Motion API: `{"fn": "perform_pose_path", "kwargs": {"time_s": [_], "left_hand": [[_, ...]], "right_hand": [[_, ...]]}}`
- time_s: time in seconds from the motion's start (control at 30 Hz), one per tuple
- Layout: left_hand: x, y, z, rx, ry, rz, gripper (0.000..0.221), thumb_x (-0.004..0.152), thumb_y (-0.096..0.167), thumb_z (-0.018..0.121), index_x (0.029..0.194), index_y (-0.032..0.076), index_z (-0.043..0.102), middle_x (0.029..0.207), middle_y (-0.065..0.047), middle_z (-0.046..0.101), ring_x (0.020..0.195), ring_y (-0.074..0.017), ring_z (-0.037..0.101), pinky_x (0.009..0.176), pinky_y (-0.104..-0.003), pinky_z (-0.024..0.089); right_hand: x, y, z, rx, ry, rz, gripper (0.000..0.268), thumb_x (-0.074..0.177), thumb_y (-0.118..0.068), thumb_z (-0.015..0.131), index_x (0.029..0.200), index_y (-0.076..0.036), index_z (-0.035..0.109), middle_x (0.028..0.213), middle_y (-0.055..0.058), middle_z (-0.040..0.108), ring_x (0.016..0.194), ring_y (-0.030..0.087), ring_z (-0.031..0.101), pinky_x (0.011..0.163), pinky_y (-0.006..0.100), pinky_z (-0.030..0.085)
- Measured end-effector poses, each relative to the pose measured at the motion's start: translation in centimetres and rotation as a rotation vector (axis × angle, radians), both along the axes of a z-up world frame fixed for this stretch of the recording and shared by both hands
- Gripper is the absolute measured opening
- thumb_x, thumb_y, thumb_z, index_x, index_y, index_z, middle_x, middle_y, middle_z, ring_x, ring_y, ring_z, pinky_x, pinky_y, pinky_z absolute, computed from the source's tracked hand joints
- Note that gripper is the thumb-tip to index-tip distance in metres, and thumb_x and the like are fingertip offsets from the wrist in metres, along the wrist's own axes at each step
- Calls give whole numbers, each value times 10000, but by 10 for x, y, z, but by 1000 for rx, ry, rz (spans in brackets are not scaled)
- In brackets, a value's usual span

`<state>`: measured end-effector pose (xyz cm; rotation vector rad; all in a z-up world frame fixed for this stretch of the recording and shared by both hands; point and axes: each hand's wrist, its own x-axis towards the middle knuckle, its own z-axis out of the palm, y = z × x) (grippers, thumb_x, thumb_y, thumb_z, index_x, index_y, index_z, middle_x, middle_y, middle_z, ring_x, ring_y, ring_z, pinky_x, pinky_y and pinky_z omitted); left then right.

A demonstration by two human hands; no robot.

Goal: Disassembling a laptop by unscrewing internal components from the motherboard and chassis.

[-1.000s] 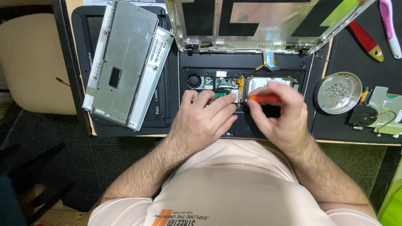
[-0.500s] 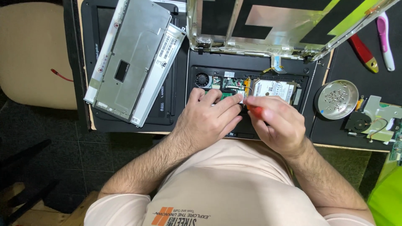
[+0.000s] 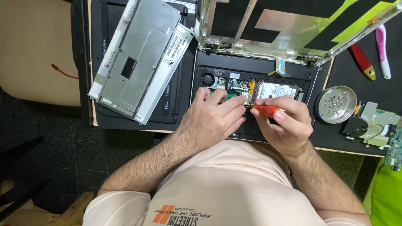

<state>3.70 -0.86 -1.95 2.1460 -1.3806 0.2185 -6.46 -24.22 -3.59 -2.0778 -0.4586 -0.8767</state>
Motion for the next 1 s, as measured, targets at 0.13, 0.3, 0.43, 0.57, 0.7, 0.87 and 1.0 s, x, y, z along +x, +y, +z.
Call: {"fn": "perform_pose_path", "kwargs": {"time_s": [0.13, 0.3, 0.43, 0.57, 0.7, 0.87, 1.0], "left_hand": [[1, 0, 0, -9, -4, -3, 215, 1255, 347, 653, 1211, 187, 790, 1115, -12, 684, 1081, -281, 614, 929, -477, 449], [1, 0, 0, -14, -7, -5, 204, 1257, 340, 644, 1204, 192, 774, 1111, -7, 666, 1076, -282, 610, 925, -477, 441], [1, 0, 2, -20, -2, -14, 195, 1247, 326, 659, 1203, 178, 778, 1094, -19, 660, 1077, -292, 611, 924, -479, 441], [2, 1, 3, -20, 1, -8, 202, 1251, 331, 654, 1207, 182, 782, 1100, -15, 668, 1078, -290, 613, 926, -479, 442], [0, 0, 1, -11, -1, -4, 193, 1247, 335, 656, 1216, 189, 779, 1114, -12, 674, 1084, -290, 616, 928, -482, 444], [0, 0, -2, 11, 12, -2, 223, 1248, 347, 656, 1285, 173, 791, 1260, -19, 743, 1086, -284, 618, 925, -473, 438], [-2, 0, -5, 22, 26, 5, 240, 1246, 354, 652, 1297, 166, 793, 1324, -14, 764, 1094, -282, 627, 928, -472, 438]], "right_hand": [[6, 4, 3, 26, -31, 26, 672, 1004, 247, 904, 1489, -84, 577, 1183, 294, 721, 861, 478, 860, 679, 506, 702], [7, 8, 18, -9, 29, 23, 630, 999, 261, 896, 1448, -80, 614, 1186, 283, 838, 798, 437, 849, 629, 511, 681], [3, -3, -5, 25, -12, 26, 664, 1027, 217, 925, 1504, -100, 590, 1184, 264, 744, 901, 469, 870, 692, 514, 694], [5, 5, 9, -25, 9, 4, 699, 993, 221, 928, 1511, -61, 554, 1246, 300, 803, 921, 493, 884, 722, 555, 709], [1, -1, 10, -62, 9, 17, 691, 1023, 129, 952, 1550, -66, 549, 1269, 321, 822, 989, 514, 862, 773, 583, 702], [4, -1, 14, -13, 49, -7, 608, 1004, 229, 951, 1444, -29, 620, 1207, 304, 834, 928, 465, 856, 761, 535, 694], [5, 10, 26, 31, 95, 18, 600, 997, 251, 915, 1424, -53, 623, 1219, 288, 874, 923, 447, 886, 764, 513, 706]]}}
